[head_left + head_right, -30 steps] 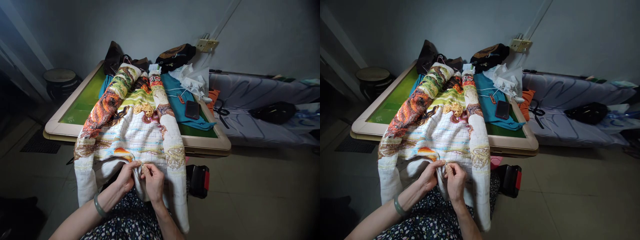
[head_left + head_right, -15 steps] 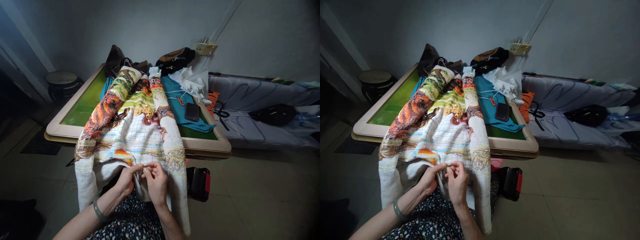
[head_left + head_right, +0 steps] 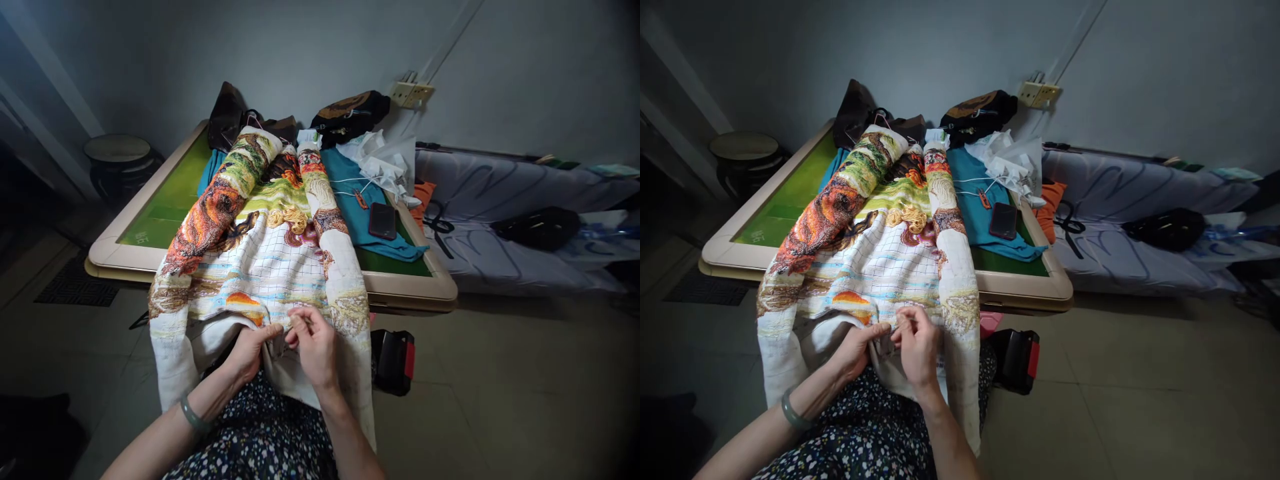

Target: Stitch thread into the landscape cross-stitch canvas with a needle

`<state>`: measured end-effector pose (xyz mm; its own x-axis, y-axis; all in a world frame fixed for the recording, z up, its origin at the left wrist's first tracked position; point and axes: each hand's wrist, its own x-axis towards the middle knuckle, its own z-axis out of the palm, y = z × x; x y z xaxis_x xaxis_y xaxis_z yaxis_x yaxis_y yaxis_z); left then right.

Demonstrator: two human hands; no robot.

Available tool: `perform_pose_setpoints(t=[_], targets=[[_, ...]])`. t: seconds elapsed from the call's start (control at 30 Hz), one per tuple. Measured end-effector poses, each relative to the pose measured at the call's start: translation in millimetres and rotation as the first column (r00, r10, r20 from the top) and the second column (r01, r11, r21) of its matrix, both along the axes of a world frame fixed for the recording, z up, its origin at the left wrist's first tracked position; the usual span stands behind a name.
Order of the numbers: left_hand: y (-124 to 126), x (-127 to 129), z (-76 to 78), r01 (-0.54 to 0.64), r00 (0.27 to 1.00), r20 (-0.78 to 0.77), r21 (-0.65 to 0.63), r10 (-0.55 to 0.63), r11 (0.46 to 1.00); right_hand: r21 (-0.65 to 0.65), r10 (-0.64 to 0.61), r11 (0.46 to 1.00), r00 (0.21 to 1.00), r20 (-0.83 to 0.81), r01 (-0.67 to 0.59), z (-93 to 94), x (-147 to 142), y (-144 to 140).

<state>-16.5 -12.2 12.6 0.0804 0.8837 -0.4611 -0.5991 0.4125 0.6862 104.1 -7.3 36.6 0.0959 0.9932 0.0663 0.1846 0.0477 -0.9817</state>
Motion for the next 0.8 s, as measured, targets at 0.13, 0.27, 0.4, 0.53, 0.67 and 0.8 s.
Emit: perform_pose_setpoints(t=[0.13, 0.27, 0.4, 0.53, 0.67, 0.8], targets=[[0, 0, -3.1, -0.041, 0.999, 0.024, 0.033, 0.040, 0.999, -0.116, -0.040, 0.993, 0.882, -0.470, -0.017, 9.4, 8, 10], [1, 2, -4.0, -0.085, 0.995, 0.049, 0.055, 0.082, 0.995, -0.008, -0.076, 0.996, 0.798, -0.598, 0.088, 24.3, 21, 15], [0, 3, -2.1, -0.094, 0.995, 0.049, 0.055, 0.091, 0.994, 0.010, -0.081, 0.995, 0.844, -0.531, 0.102, 20.7, 26, 6], [-1, 3, -0.5, -0.080, 0.997, 0.008, 0.018, 0.080, 0.997, -0.128, 0.002, 0.991, 0.943, -0.333, -0.047, 0.8, 23, -10], [-1, 3, -0.9, -0.071, 0.997, -0.001, 0.029, 0.072, 0.997, -0.202, 0.149, 0.966, 0.987, -0.060, -0.158, -16.0, 18, -21], [0, 3, -3.6, -0.075, 0.997, 0.019, 0.069, 0.074, 0.995, -0.162, 0.133, 0.980, 0.987, 0.095, -0.117, -20.8, 13, -25]])
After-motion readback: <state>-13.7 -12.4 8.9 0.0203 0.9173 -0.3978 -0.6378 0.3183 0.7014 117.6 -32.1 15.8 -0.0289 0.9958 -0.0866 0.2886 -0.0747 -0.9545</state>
